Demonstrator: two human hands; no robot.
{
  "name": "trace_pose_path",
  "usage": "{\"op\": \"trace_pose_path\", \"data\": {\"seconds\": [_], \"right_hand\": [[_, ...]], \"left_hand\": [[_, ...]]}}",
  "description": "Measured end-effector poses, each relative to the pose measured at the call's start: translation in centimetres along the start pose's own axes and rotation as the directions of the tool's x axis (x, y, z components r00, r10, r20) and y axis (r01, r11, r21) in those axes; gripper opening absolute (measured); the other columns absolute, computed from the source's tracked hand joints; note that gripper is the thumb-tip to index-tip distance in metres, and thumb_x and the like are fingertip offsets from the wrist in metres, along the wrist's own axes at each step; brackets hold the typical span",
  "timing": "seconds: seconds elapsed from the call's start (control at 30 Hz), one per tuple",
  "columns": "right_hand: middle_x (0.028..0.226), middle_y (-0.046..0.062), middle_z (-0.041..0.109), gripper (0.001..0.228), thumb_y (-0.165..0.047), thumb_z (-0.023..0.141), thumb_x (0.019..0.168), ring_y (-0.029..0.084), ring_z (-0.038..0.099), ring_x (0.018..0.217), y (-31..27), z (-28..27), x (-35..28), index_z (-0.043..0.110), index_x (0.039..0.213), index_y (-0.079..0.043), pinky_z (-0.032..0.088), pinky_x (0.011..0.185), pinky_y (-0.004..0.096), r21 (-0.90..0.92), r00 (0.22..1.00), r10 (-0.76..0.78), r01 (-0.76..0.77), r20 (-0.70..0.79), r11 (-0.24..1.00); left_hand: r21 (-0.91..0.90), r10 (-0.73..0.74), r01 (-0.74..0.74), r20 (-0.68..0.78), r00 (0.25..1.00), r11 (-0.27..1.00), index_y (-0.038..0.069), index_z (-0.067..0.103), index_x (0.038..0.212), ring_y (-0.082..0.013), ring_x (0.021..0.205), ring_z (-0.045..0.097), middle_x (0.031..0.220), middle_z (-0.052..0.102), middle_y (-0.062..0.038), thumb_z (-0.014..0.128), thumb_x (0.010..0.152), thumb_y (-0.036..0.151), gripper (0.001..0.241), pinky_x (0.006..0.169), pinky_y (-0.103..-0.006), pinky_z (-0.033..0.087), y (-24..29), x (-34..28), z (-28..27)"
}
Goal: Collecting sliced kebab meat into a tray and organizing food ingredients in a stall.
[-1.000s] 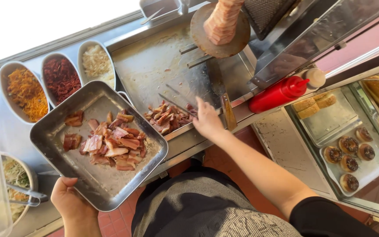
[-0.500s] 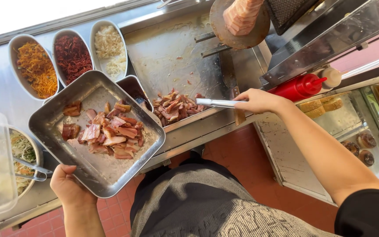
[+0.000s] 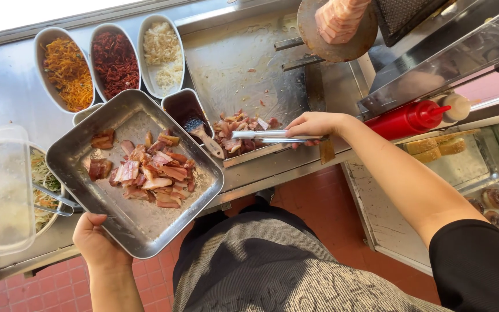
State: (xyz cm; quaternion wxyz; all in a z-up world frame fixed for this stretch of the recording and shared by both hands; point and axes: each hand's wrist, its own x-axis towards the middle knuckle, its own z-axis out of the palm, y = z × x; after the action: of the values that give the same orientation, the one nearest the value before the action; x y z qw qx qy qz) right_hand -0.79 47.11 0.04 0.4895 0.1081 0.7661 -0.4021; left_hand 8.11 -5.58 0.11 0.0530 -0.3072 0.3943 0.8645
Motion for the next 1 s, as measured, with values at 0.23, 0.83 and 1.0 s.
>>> {"op": "trace_pose_path", "data": {"seconds": [0.23, 0.83, 1.0], "right_hand": [[0.080, -0.002, 0.072, 0.042, -0.031, 0.068, 0.094, 0.006, 0.052, 0.056, 0.6, 1.6, 0.5, 0.070, 0.132, -0.014, 0.044, 0.049, 0.024, 0.058, 0.993, -0.108, 0.110, -0.045, 0.992], [0.091, -0.002, 0.071, 0.046, -0.022, 0.070, 0.095, 0.002, 0.060, 0.080, -3.4, 3.1, -10.2, 0.067, 0.138, -0.006, 0.049, 0.071, 0.020, 0.106, 0.805, -0.422, 0.504, -0.418, 0.857], [0.106, 0.009, 0.073, 0.051, -0.024, 0.077, 0.089, 0.011, 0.063, 0.080, -9.2, 9.4, -12.4, 0.067, 0.138, -0.013, 0.051, 0.070, 0.029, -0.251, 0.657, -0.591, 0.542, -0.467, 0.802]], "left_hand": [[0.010, 0.003, -0.003, -0.042, 0.999, 1.000, 0.000, 0.062, 0.124, -0.0279, 0.112, 0.067, 0.123, 0.068, -0.012, 0.045, 0.080, 0.016, 0.050, 0.104, -0.0431, 0.054, -0.3, -0.4, -0.5], [0.052, -0.103, 0.102, 0.019, 0.995, 0.993, 0.003, 0.064, 0.107, -0.0239, 0.092, 0.070, 0.100, 0.070, -0.009, 0.049, 0.079, 0.014, 0.033, 0.088, -0.0359, 0.058, -4.5, 4.3, 4.7], [0.028, -0.213, 0.211, 0.074, 0.974, 0.977, 0.005, 0.064, 0.097, -0.0218, 0.082, 0.070, 0.090, 0.071, -0.007, 0.052, 0.080, 0.014, 0.022, 0.079, -0.0338, 0.059, -6.0, 4.7, 7.1]]}}
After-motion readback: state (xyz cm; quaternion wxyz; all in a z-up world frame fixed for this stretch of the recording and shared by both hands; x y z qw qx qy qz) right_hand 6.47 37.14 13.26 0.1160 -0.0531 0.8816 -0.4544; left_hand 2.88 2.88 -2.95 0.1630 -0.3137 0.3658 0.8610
